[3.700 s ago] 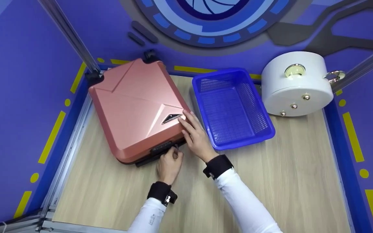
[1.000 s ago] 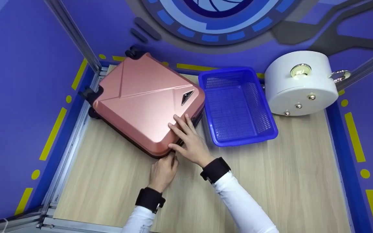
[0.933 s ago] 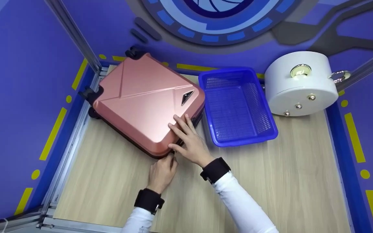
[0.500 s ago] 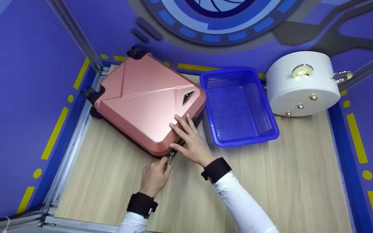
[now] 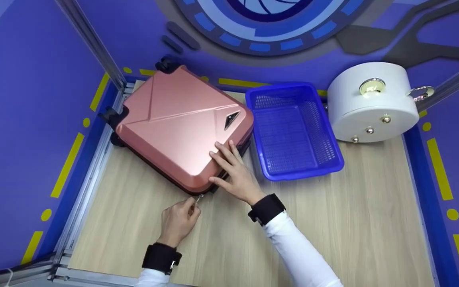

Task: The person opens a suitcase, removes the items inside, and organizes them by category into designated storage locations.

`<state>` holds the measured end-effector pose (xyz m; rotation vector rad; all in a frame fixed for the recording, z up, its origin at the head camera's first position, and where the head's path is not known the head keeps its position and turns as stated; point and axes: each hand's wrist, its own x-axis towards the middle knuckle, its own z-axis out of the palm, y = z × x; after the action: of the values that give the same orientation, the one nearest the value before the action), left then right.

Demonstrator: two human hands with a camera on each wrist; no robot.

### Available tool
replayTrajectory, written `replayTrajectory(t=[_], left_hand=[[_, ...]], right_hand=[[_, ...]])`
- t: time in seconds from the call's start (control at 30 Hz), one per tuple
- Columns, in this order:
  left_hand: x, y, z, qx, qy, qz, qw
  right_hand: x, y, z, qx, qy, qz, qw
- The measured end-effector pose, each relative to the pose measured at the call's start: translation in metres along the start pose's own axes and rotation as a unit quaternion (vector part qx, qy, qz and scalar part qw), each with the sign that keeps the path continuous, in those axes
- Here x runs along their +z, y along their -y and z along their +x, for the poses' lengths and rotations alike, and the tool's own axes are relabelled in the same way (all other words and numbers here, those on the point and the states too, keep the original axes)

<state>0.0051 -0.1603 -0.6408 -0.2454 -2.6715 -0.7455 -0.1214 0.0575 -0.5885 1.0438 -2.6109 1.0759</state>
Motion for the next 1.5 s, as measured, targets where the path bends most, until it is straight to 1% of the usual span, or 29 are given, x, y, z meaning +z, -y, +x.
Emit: replayTrajectory(t=[0.23, 0.4, 0.5, 0.57, 0.67, 0.83, 0.97, 1.07, 1.2, 1.33, 1.43, 1.5], left_hand=[[-0.012, 0.016, -0.004, -0.003, -0.002, 0.01, 0.9999], [-0.021, 0.03, -0.003, -0.009, -0.014, 0.025, 0.9996], [-0.025, 0.039, -0.001, -0.02, -0.02, 0.036, 0.999], [-0.028, 0.045, 0.001, -0.031, -0.025, 0.043, 0.9983], [-0.031, 0.056, 0.006, -0.055, -0.035, 0.049, 0.9967], [-0.033, 0.069, 0.02, -0.109, -0.048, 0.049, 0.9916], [-0.032, 0.07, 0.026, -0.146, -0.046, 0.042, 0.9873], [-0.03, 0.068, 0.027, -0.158, -0.041, 0.037, 0.986], [-0.029, 0.066, 0.028, -0.155, -0.029, 0.034, 0.9868], [-0.028, 0.064, 0.03, -0.151, -0.001, 0.029, 0.9882], [-0.028, 0.064, 0.029, -0.151, 0.016, 0.022, 0.9881], [-0.03, 0.064, 0.028, -0.149, 0.019, 0.018, 0.9885]], right_hand=[[0.001, -0.002, 0.0, -0.004, -0.003, -0.006, 1.0], [0.002, -0.002, 0.0, -0.008, -0.007, -0.005, 0.9999], [0.001, -0.002, -0.001, -0.007, -0.008, -0.002, 0.9999], [0.002, -0.001, -0.001, -0.006, -0.008, 0.0, 1.0], [0.002, 0.0, -0.001, 0.0, -0.005, 0.001, 1.0], [0.003, 0.001, -0.001, 0.003, -0.003, -0.001, 1.0], [0.001, 0.003, -0.001, 0.008, 0.0, -0.003, 1.0], [0.001, 0.007, -0.001, 0.013, -0.004, -0.012, 0.9998], [0.006, 0.016, -0.002, 0.013, -0.036, -0.035, 0.9987], [0.017, 0.028, -0.003, 0.002, -0.076, -0.061, 0.9952], [0.025, 0.034, -0.003, -0.002, -0.093, -0.077, 0.9927], [0.029, 0.036, -0.003, -0.002, -0.1, -0.079, 0.9918]])
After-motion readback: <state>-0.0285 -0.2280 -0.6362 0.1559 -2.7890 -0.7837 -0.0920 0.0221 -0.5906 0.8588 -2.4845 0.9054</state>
